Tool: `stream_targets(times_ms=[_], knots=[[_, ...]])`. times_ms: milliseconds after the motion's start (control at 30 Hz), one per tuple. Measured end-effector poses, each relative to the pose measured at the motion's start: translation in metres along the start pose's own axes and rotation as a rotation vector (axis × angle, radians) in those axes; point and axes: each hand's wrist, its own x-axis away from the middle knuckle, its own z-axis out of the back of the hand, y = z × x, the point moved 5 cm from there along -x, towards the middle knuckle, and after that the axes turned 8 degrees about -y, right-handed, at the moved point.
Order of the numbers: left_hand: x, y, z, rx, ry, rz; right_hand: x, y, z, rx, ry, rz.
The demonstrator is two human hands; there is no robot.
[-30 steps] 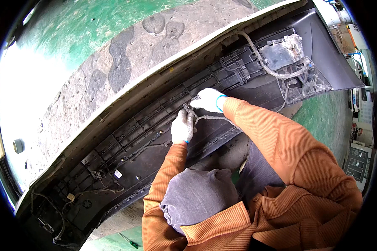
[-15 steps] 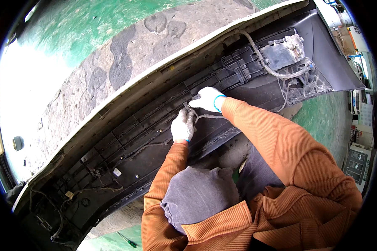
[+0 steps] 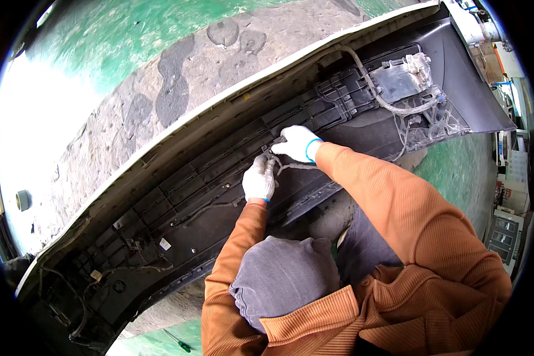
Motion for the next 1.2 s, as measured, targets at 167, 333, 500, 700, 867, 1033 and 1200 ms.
stream_targets(times_ms=[167,333,500,700,867,1033,1200], knots=[[0.005,0.020,0.005,0.100,-0.080,0.088,0.001,0.004,0.001,0.051,0.000,-0.002],[0.004,0.015,0.007,0.086,-0.046,0.059,0.003,-0.002,0.003,0.071,0.023,0.041],[0.005,0.024,0.008,0.117,-0.044,0.116,0.000,0.001,0.005,0.045,-0.041,0.023],[0.002,0.012,0.004,0.146,0.010,0.113,0.002,-0.006,0.006,0.108,-0.001,0.046],[0.004,0.023,0.005,0.216,-0.091,0.153,0.002,0.005,0.000,0.131,0.081,0.033],[0.002,0.020,0.013,0.465,-0.221,0.163,0.004,-0.005,0.006,0.076,0.007,-0.065],[-0.006,0.025,0.014,0.438,-0.251,0.152,0.004,-0.004,0.008,0.039,-0.038,-0.101]])
